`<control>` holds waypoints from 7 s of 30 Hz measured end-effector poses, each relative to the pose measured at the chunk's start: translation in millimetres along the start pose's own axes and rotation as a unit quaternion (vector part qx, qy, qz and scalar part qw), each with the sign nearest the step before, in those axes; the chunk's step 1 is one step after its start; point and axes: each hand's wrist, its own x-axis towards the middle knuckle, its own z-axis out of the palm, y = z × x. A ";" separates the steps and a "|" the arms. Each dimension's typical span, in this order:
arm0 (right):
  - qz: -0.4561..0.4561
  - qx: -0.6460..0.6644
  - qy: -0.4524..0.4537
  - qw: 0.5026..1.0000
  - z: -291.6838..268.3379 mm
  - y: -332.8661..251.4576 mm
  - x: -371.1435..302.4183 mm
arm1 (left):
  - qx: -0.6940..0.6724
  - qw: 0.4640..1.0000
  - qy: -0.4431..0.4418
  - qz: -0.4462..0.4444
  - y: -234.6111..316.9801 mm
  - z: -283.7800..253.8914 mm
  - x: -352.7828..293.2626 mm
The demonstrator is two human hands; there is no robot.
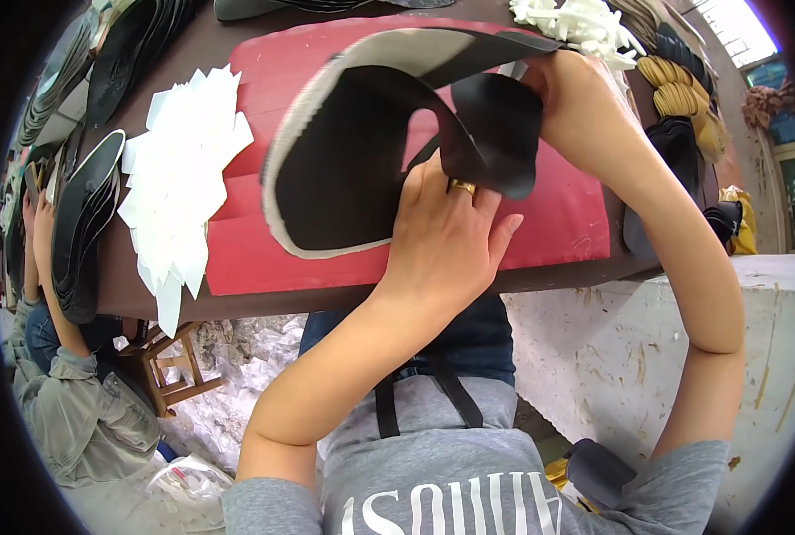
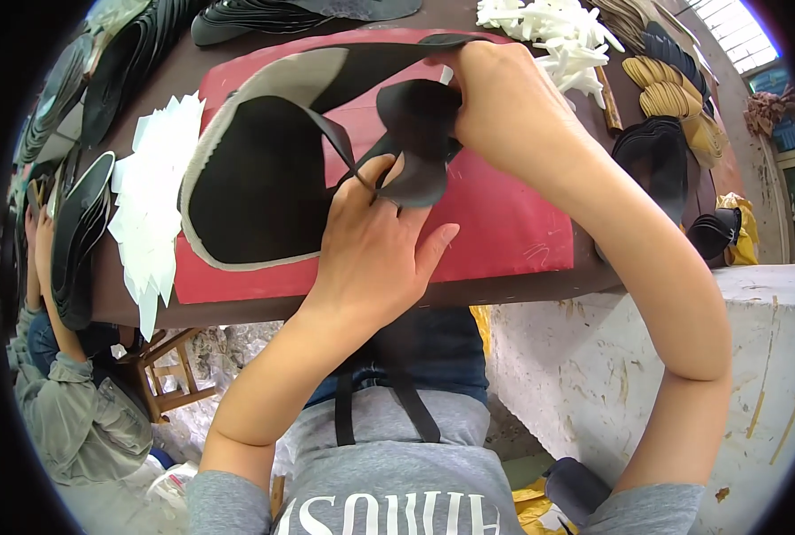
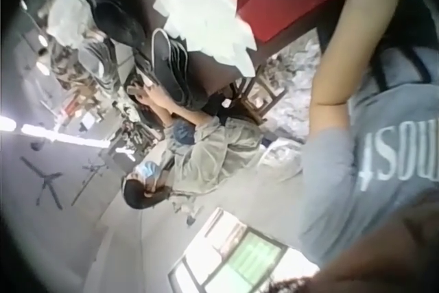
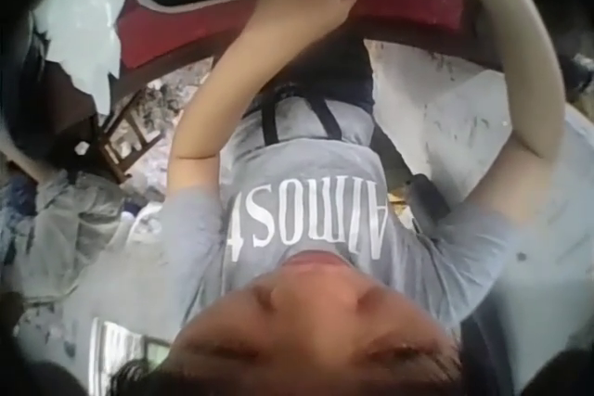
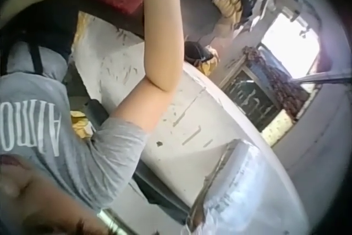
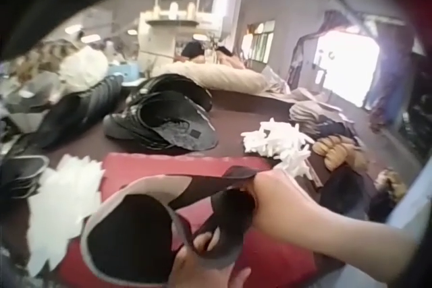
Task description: The person is assembling and inspecting shoe components by attaching lining material to shoe uppers.
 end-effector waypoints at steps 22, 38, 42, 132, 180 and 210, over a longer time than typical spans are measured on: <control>-0.073 -0.015 0.060 0.995 24.9 43.3 -6.6 | 0.023 0.999 -0.023 0.006 -5.7 -13.2 -6.2; -0.178 -0.176 0.072 0.965 -3.4 31.6 -14.6 | 0.240 0.966 -0.002 0.092 -2.2 19.8 42.7; -0.056 -0.165 0.053 0.983 7.5 75.3 -1.3 | 0.323 0.942 0.055 0.068 3.4 50.4 38.5; -0.287 0.001 0.000 0.958 26.6 28.7 -39.9 | 0.322 0.863 -0.231 0.313 -101.9 -123.0 43.3; -0.375 -0.092 -0.053 0.921 42.4 13.9 -39.8 | 0.050 0.985 -0.167 0.011 -84.3 -96.0 -30.7; -0.338 -0.028 0.005 0.941 45.6 15.9 -48.7 | -0.041 0.988 -0.150 -0.017 -70.9 -83.7 -21.0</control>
